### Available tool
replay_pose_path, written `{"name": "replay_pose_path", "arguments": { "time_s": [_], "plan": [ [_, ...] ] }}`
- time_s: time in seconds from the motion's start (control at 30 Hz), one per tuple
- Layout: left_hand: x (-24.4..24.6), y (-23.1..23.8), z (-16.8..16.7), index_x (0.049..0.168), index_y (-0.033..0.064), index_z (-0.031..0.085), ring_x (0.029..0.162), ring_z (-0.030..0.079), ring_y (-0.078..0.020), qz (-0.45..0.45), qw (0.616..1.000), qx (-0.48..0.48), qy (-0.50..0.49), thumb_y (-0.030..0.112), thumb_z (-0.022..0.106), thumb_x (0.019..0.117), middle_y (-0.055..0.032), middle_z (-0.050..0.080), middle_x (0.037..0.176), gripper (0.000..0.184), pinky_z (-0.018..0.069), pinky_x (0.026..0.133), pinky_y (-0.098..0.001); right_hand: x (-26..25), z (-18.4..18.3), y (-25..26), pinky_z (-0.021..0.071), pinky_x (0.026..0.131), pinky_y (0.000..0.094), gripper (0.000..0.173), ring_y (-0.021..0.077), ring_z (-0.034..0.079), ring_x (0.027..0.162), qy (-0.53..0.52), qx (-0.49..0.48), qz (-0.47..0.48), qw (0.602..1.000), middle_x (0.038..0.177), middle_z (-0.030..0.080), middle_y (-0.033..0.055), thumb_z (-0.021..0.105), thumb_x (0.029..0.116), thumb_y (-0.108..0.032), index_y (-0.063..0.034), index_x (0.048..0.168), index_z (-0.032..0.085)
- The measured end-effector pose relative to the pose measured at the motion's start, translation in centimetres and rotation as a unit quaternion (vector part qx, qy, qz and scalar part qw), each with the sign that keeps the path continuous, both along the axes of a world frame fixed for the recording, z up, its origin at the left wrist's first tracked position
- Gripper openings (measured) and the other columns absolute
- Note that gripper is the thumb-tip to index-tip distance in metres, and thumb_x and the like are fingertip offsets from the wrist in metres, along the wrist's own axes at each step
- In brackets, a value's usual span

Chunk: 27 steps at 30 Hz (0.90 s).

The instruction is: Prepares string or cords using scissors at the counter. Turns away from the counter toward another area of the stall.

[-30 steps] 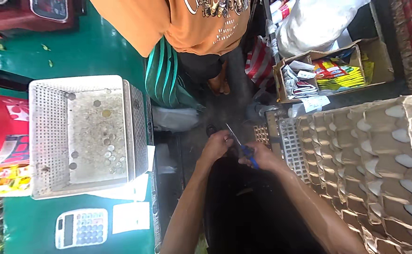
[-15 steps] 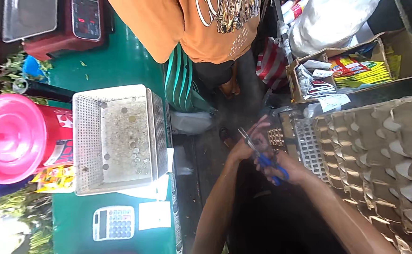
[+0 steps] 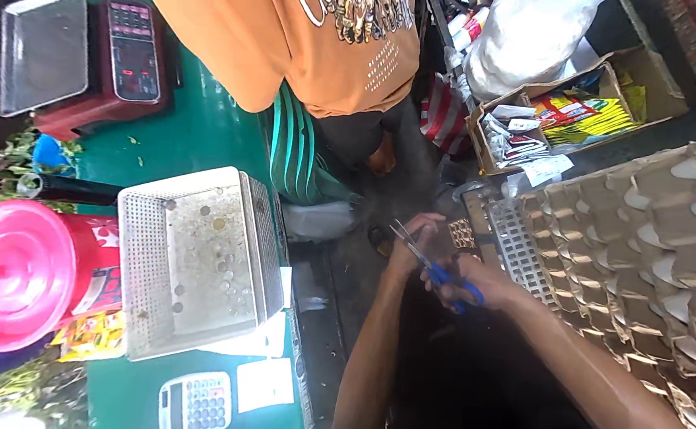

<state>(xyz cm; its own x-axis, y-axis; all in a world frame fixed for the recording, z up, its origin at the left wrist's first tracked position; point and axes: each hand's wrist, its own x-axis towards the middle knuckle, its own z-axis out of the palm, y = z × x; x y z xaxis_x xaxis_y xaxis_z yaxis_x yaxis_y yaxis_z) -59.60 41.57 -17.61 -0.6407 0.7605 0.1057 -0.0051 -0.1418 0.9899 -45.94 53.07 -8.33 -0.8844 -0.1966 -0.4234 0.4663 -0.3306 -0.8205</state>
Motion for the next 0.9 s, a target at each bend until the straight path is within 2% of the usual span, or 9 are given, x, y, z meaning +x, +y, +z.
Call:
{"name": "replay_pose_path", "arguments": {
  "time_s": [0.13,0.27,0.47,0.53,0.6,0.63,0.73,0.83,0.9],
  "plan": [
    [0.4,-0.4,-0.6,0.098,0.001,0.072,0.094,0.069,-0.0133,0.005,1.0,-0.026,-0.008,0.032,0.05,0.1073,-0.0069,0.074,0.099,0.039,0.0568,0.089,-0.0337,-0.1,0.1,-0.7,0.0581,0.052,0.0259,0.057,0.0112,0.067,0.06,-0.036,0.038,-0.014,0.999,0.087,0.072,0.0005,0.086,0.0778,-0.051,-0.009,0.111,0.067],
    [0.7,-0.9,-0.9,0.096,0.0025,0.071,0.083,0.066,-0.0061,0.005,0.999,-0.042,-0.017,0.039,0.053,0.1059,-0.0021,0.072,0.093,0.042,0.0557,0.078,-0.0258,-0.2,0.2,-1.2,0.0571,0.05,0.0259,0.048,0.011,0.065,0.057,-0.061,0.082,-0.013,0.995,0.081,0.071,0.0,0.088,0.0776,-0.038,-0.0088,0.108,0.066],
    [1.1,-1.6,-0.7,0.094,0.0056,0.07,0.078,0.063,-0.003,-0.007,0.995,-0.097,0.002,0.037,0.05,0.1061,0.0011,0.07,0.089,0.039,0.0539,0.074,-0.0238,0.1,0.3,-1.8,0.0574,0.05,0.0249,0.043,0.0093,0.065,0.054,-0.06,0.127,-0.022,0.99,0.076,0.07,-0.0013,0.089,0.0776,-0.034,-0.0078,0.103,0.066],
    [1.3,-1.8,-0.7,0.095,0.0064,0.07,0.078,0.062,-0.002,-0.025,0.993,-0.115,0.002,0.039,0.051,0.1059,0.0021,0.07,0.089,0.039,0.0531,0.074,-0.0229,0.2,0.2,-2.0,0.0609,0.057,0.0273,0.052,0.0113,0.068,0.062,-0.046,0.085,-0.012,0.995,0.083,0.071,-0.0001,0.085,0.0797,-0.045,-0.0063,0.109,0.065],
    [1.4,-1.9,-0.3,0.097,0.0056,0.071,0.084,0.064,-0.0049,-0.053,0.987,-0.152,-0.007,0.036,0.053,0.1057,0.0,0.07,0.091,0.036,0.0539,0.082,-0.0267,0.2,-0.2,-2.1,0.0622,0.06,0.0303,0.069,0.0143,0.07,0.065,-0.024,0.045,-0.023,0.998,0.085,0.072,0.0026,0.079,0.0788,-0.064,-0.0049,0.11,0.065],
    [1.5,-2.0,-0.1,0.098,0.0055,0.071,0.086,0.064,-0.0062,-0.062,0.982,-0.176,0.0,0.035,0.053,0.1058,-0.001,0.069,0.091,0.035,0.0537,0.084,-0.0283,0.1,-0.4,-2.1,0.0621,0.059,0.0308,0.07,0.0151,0.07,0.064,-0.024,0.039,-0.028,0.999,0.085,0.072,0.0032,0.078,0.078,-0.068,-0.0055,0.108,0.065],
    [1.6,-2.3,0.4,0.099,0.0049,0.071,0.086,0.065,-0.0112,-0.086,0.966,-0.237,0.05,0.033,0.051,0.1059,-0.0043,0.069,0.091,0.035,0.0536,0.084,-0.0339,0.0,-0.4,-2.2,0.0602,0.055,0.0291,0.054,0.0138,0.067,0.057,-0.044,0.062,-0.043,0.996,0.076,0.069,0.0016,0.082,0.0809,-0.053,-0.0072,0.102,0.064],
    [2.2,-2.7,-0.5,0.099,0.0027,0.069,0.085,0.065,-0.0152,-0.106,0.969,-0.211,0.076,0.025,0.051,0.1052,-0.0075,0.068,0.089,0.029,0.0541,0.083,-0.0362,-0.1,0.6,-2.4,0.0571,0.049,0.0271,0.041,0.0119,0.063,0.05,-0.054,0.108,-0.053,0.991,0.069,0.066,-0.0003,0.087,0.0791,-0.039,-0.0081,0.096,0.065],
    [3.3,-3.2,-1.9,0.098,0.0012,0.068,0.081,0.063,-0.0086,-0.058,0.986,-0.155,-0.036,0.016,0.053,0.1025,-0.0032,0.066,0.086,0.022,0.0541,0.079,-0.0291,-0.5,1.6,-2.4,0.0581,0.05,0.0269,0.04,0.0115,0.064,0.053,-0.039,0.124,-0.039,0.991,0.073,0.068,-0.0004,0.088,0.0788,-0.034,-0.0075,0.098,0.065]
  ]
}}
